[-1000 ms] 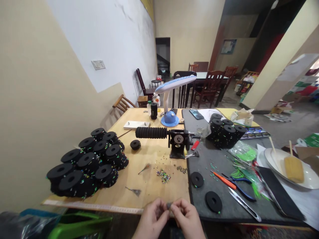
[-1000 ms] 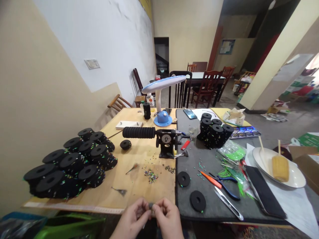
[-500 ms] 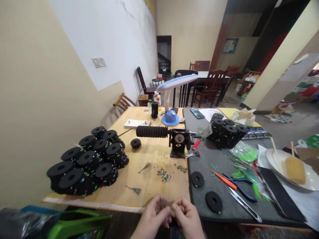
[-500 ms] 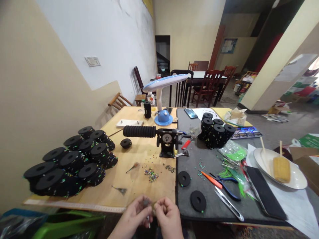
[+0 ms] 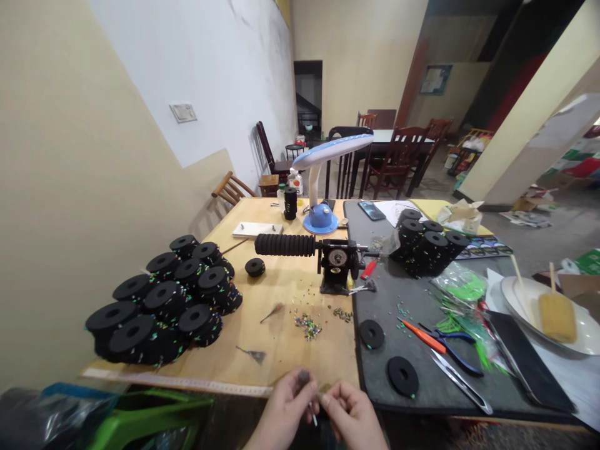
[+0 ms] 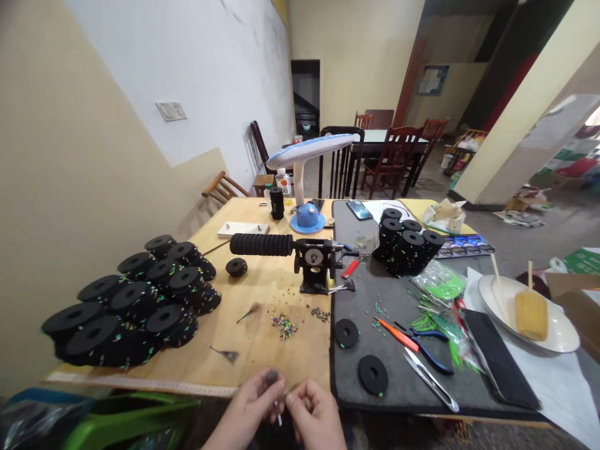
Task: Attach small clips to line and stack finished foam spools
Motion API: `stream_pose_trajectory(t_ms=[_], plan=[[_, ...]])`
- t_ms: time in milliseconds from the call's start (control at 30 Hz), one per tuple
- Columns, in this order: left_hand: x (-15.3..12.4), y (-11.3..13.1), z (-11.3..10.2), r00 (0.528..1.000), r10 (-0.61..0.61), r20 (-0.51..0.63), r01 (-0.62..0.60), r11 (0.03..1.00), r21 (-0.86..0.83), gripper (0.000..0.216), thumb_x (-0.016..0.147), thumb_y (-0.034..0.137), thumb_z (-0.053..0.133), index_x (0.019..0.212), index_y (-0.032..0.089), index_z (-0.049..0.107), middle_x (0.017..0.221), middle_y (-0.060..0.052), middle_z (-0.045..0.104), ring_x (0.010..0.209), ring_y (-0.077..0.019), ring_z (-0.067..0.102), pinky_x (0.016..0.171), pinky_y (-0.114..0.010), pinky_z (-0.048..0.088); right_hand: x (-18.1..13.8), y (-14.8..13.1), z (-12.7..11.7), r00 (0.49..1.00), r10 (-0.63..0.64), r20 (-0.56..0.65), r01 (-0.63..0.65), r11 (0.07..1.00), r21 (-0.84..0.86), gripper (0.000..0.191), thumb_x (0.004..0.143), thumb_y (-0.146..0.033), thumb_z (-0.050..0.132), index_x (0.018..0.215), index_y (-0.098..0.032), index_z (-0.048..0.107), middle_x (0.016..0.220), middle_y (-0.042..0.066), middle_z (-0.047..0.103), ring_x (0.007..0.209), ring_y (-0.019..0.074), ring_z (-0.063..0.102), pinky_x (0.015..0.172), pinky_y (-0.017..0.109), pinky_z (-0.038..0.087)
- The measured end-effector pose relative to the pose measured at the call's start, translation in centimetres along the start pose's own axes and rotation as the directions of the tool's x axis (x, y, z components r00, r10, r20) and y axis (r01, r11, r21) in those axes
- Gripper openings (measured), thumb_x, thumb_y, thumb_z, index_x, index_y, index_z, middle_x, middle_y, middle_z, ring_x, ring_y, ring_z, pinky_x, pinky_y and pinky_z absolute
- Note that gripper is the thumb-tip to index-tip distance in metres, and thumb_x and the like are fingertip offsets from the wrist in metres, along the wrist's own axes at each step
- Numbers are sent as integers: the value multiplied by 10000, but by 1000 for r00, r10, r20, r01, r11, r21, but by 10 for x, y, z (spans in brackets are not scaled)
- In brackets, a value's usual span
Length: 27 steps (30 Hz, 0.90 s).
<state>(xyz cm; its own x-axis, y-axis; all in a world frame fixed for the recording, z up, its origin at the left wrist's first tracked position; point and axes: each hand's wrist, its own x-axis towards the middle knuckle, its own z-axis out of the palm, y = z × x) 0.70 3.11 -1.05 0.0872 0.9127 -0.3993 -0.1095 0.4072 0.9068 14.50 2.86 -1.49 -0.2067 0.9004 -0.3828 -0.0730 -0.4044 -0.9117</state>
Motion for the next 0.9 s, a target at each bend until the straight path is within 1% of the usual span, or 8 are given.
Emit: stream_pose_trajectory(t_ms=[100, 200, 333, 433, 600, 767, 900], plan=[[0, 1, 1, 1000, -17, 5, 17, 999, -35, 460, 665, 586, 722, 707, 160, 555, 526, 58, 554, 459, -89, 464, 470, -210, 347, 1, 1, 0, 1000, 4, 16, -4, 1000, -1, 649, 524, -818, 647, 579, -188, 506, 389, -98, 401, 335, 41, 263, 369, 185, 189], [0, 0, 2, 999, -48, 7, 49, 991, -121, 448, 649, 560, 749, 706, 162, 553, 510, 60, 555, 453, -82, 446, 468, -206, 326, 2, 2, 0, 1000, -3, 13, 3, 1000, 1, 654, 526, -825, 638, 586, -188, 506, 390, -98, 406, 339, 44, 270, 371, 181, 196], [0, -1, 2, 992, -122, 20, 123, 958, -260, 430, 604, 506, 797, 678, 172, 538, 492, 64, 540, 469, -89, 459, 464, -201, 315, 2, 5, -1, 1000, -18, 7, 18, 1000, 6, 630, 555, -802, 649, 589, -188, 513, 387, -98, 407, 342, 48, 280, 373, 181, 200], [-1, 0, 2, 985, -169, 36, 172, 932, -318, 409, 588, 454, 819, 667, 170, 535, 507, 65, 532, 486, -90, 484, 468, -196, 310, 2, 6, 0, 1000, -14, -11, 14, 1000, 11, 641, 533, -813, 649, 581, -188, 515, 384, -100, 402, 337, 44, 267, 365, 182, 193], [-1, 3, 1, 980, -193, 53, 199, 915, -351, 377, 597, 405, 818, 669, 167, 534, 525, 62, 535, 500, -90, 504, 468, -193, 304, 5, 5, 2, 1000, -5, -11, 5, 1000, 15, 650, 515, -818, 655, 574, -188, 507, 379, -97, 415, 336, 41, 262, 363, 182, 189], [1, 2, 1, 979, -199, 50, 204, 917, -342, 389, 580, 419, 822, 660, 168, 536, 504, 59, 536, 480, -88, 487, 462, -194, 302, 6, 5, 2, 999, -31, 6, 31, 999, 38, 616, 557, -780, 673, 581, -181, 531, 405, -71, 484, 340, 42, 283, 366, 183, 200], [1, 2, 1, 980, -192, 53, 198, 920, -338, 391, 586, 429, 820, 664, 163, 544, 509, 53, 543, 479, -89, 492, 458, -193, 305, 7, 5, 2, 999, -32, 1, 32, 998, 53, 612, 553, -774, 683, 578, -180, 537, 406, -61, 512, 335, 42, 283, 364, 178, 206]])
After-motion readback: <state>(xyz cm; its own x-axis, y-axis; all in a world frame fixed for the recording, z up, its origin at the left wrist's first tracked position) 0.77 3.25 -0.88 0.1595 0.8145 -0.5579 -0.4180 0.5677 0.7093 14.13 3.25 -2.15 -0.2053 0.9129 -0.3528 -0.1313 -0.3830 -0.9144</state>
